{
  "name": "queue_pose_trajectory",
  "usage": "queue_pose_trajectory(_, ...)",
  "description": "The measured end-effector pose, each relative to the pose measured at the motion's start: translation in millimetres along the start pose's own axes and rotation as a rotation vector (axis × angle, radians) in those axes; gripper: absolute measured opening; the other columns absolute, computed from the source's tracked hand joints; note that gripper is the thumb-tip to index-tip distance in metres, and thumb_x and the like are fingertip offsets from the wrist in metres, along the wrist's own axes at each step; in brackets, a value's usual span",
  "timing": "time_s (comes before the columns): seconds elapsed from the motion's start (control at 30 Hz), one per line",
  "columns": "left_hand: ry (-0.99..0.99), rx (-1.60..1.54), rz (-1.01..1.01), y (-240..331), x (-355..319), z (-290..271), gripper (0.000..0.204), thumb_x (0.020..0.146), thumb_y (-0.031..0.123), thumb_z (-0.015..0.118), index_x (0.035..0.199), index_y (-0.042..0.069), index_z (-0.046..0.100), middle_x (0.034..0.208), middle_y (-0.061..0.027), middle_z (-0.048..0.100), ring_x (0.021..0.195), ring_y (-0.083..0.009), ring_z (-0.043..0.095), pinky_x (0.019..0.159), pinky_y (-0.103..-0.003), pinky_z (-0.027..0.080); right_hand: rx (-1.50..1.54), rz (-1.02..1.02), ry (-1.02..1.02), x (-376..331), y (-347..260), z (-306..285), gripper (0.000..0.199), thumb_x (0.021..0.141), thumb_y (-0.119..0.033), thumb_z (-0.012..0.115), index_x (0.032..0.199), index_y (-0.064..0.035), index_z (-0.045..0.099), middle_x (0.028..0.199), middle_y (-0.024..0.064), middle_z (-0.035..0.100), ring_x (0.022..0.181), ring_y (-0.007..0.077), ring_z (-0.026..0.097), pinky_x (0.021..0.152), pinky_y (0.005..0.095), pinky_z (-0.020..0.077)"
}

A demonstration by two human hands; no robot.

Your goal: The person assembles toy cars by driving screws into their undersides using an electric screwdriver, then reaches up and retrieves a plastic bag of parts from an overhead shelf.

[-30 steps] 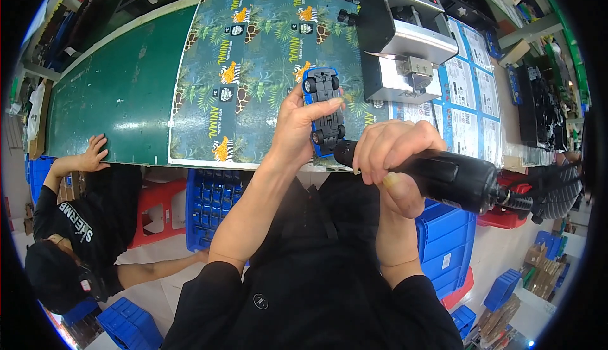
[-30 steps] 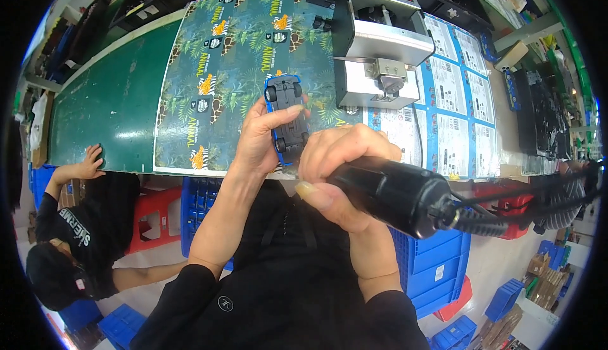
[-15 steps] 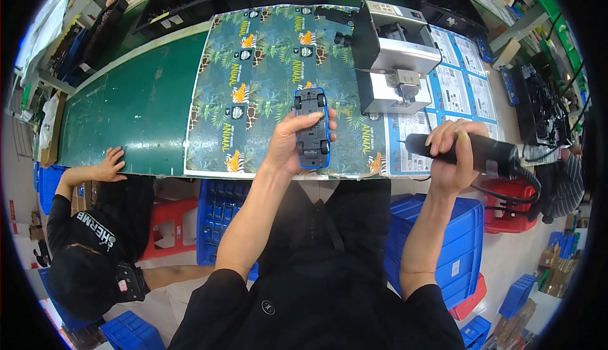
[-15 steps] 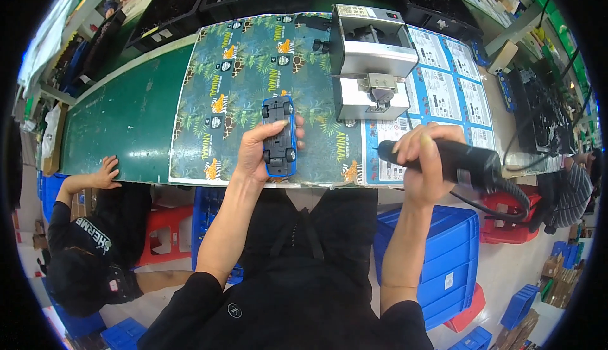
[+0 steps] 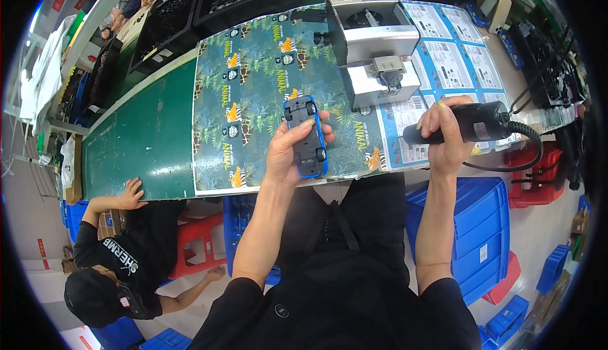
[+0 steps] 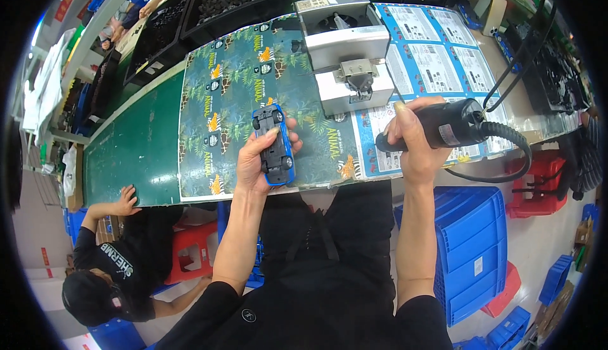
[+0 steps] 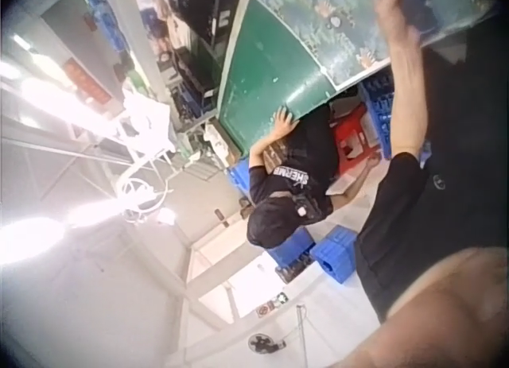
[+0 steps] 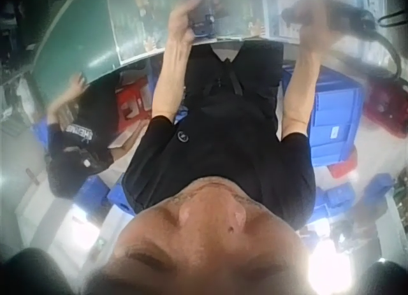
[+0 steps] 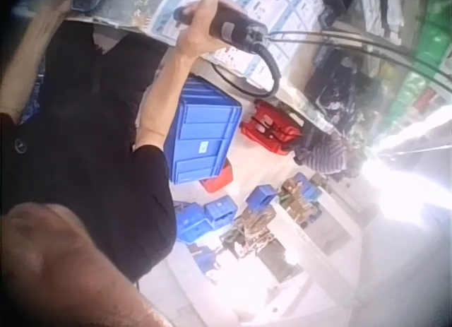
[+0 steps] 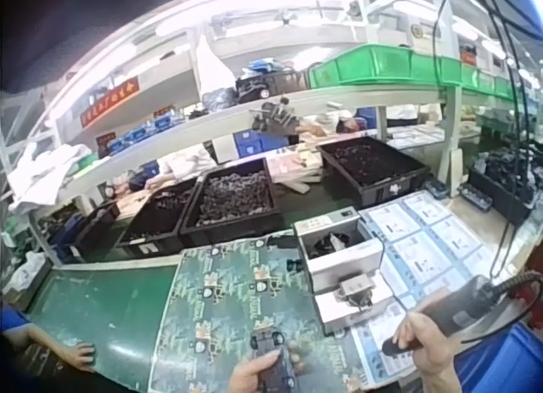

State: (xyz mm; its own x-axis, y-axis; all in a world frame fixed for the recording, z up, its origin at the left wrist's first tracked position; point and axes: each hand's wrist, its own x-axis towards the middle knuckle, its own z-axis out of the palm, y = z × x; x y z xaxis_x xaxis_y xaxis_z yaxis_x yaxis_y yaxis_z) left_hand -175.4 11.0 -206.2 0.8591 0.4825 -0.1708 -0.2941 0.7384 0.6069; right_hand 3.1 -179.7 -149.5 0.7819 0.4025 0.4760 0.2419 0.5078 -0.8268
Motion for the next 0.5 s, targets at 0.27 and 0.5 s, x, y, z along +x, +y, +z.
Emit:
queue_pose_trajectory(0.27, 0.002, 0.654, 0.118, 17.7, -5.1, 26.2, 0.093, 0.070, -0.004, 0.072, 0.148, 0.002, 0.024, 0.135, -0.0124, 0.044, 0.121, -0.0200, 0.049, 0.100, -0.032, 0.043, 0.143, -0.005, 0.065, -1.7, 4.5, -6.9, 0.014, 0.090, -0.005, 0.062, 0.098, 0.0028, 0.052, 0.063, 0.0065, 0.051, 0.051, 0.0141, 0.050, 0.054, 0.0281, 0.0455)
queue_pose_trajectory(0.5, 0.033, 0.856, 0.239, 11.8, -2.5, 20.1, 0.097, 0.070, -0.001, 0.079, 0.149, 0.001, 0.024, 0.136, -0.0140, 0.043, 0.121, -0.0212, 0.050, 0.105, -0.034, 0.041, 0.152, 0.008, 0.031, -0.5, 3.3, -5.6, 0.013, 0.092, -0.007, 0.060, 0.098, 0.0011, 0.051, 0.064, 0.0065, 0.050, 0.052, 0.0144, 0.049, 0.055, 0.0289, 0.0451)
